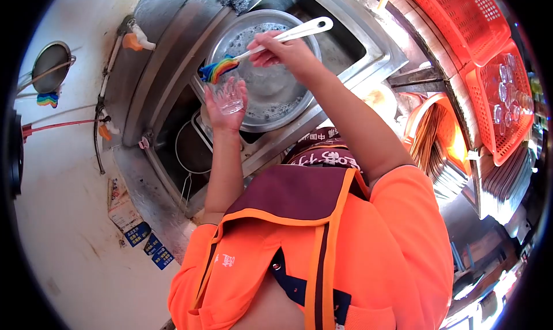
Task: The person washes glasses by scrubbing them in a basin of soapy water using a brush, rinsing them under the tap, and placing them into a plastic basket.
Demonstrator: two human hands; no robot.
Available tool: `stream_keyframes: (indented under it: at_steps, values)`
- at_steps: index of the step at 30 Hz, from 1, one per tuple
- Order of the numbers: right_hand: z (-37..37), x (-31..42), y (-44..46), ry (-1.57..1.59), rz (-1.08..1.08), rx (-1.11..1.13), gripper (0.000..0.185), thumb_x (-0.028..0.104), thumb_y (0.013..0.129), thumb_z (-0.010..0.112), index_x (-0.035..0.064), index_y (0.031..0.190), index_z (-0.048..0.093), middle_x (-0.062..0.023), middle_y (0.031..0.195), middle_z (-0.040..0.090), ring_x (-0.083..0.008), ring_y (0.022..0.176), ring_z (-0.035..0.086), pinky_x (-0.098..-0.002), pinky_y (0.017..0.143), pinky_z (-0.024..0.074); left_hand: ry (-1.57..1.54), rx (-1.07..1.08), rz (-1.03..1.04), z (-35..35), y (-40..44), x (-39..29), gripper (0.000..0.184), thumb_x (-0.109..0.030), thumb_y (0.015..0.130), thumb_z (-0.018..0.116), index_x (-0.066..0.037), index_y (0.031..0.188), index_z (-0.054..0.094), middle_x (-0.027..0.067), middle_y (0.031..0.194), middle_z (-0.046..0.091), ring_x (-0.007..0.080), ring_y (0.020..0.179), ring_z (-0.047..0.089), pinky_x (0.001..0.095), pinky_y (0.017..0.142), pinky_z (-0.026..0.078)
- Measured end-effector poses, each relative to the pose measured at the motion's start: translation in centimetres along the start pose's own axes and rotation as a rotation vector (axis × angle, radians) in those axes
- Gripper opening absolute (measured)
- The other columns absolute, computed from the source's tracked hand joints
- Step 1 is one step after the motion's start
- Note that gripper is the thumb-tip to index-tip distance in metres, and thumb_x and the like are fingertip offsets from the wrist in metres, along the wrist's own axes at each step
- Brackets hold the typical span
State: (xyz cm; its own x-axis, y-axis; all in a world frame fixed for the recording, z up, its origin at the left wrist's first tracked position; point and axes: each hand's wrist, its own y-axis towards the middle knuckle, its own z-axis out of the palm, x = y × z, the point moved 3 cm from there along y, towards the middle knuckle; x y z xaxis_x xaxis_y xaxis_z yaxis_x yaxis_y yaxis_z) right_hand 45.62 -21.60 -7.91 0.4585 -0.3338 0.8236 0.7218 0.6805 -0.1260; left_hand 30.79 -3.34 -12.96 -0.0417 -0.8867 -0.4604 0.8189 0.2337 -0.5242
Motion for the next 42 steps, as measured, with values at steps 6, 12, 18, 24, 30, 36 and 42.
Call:
stream_keyframes:
  at_steps: [6,12,18,24,30,36,42]
  values:
    - [-5.1,-2.8,-1.8,-0.072,0.176,-0.064,0.032,0.036,0.091,0.055,0.0057,0.091,0.065,-0.0044,0.078,0.067,-0.0095,0.066,0.064,-0.0201,0.059,0.0502,-0.074,-0.041,-0.005,1.3,-0.8,-0.3,0.072,-0.065,0.081,0.046,-0.001,0.115,0.051,0.0214,0.107,0.059,0.0324,0.082,0.062,0.0391,0.066,0.054]
    - [-2.0,0.4,-1.5,0.033,0.051,-0.057,0.035,0.037,0.092,0.051,0.0043,0.093,0.065,-0.0071,0.082,0.067,-0.0117,0.069,0.065,-0.022,0.063,0.0494,-0.06,-0.002,-0.036,0.8,-0.1,0.8,0.073,-0.066,0.081,0.047,-0.002,0.115,0.051,0.018,0.106,0.06,0.0307,0.082,0.062,0.0431,0.071,0.053]
    - [-3.1,-2.3,-2.0,-0.11,0.138,0.061,0.031,0.033,0.092,0.054,0.0049,0.087,0.065,-0.0038,0.078,0.067,-0.0097,0.066,0.064,-0.0198,0.06,0.0476,0.028,-0.206,0.131,2.6,-0.2,0.1,0.068,-0.063,0.082,0.047,-0.004,0.114,0.053,0.0195,0.106,0.06,0.0323,0.083,0.061,0.0476,0.075,0.049]
    - [-5.3,-4.9,-2.6,-0.976,-0.081,-0.033,0.03,0.036,0.086,0.057,0.0077,0.084,0.064,-0.0082,0.068,0.062,-0.0195,0.06,0.062,-0.0326,0.059,0.0469,0.037,-0.069,0.046,0.2,0.0,0.1,0.062,-0.059,0.085,0.045,-0.006,0.118,0.048,0.0169,0.1,0.06,0.0312,0.083,0.06,0.043,0.069,0.05]
    - [-6.7,-4.4,-1.6,-0.853,0.011,-0.119,0.03,0.041,0.084,0.056,0.0129,0.084,0.065,-0.0099,0.072,0.063,-0.0313,0.069,0.061,-0.0392,0.06,0.047,0.623,-0.157,0.198,-1.3,1.8,0.1,0.057,-0.048,0.084,0.058,-0.004,0.119,0.049,0.0194,0.11,0.058,0.0321,0.089,0.06,0.0402,0.074,0.052]
    - [-4.5,-3.8,-4.0,-1.229,-0.273,-0.017,0.019,0.031,0.085,0.057,0.0122,0.081,0.062,-0.01,0.074,0.062,-0.0301,0.072,0.061,-0.04,0.059,0.0469,1.901,-0.29,0.611,0.2,4.7,0.7,0.081,-0.032,0.062,0.081,-0.007,0.129,0.043,0.0142,0.124,0.051,0.0302,0.105,0.055,0.0395,0.09,0.045]
    - [-4.4,-5.0,-4.7,-1.407,-0.42,0.107,0.011,0.02,0.084,0.058,0.0098,0.081,0.06,-0.0056,0.081,0.061,-0.0235,0.082,0.057,-0.0358,0.076,0.0414,2.177,-0.223,0.688,0.3,6.3,2.0,0.081,-0.027,0.06,0.08,-0.008,0.13,0.043,0.0146,0.124,0.052,0.0309,0.113,0.049,0.0387,0.098,0.038]
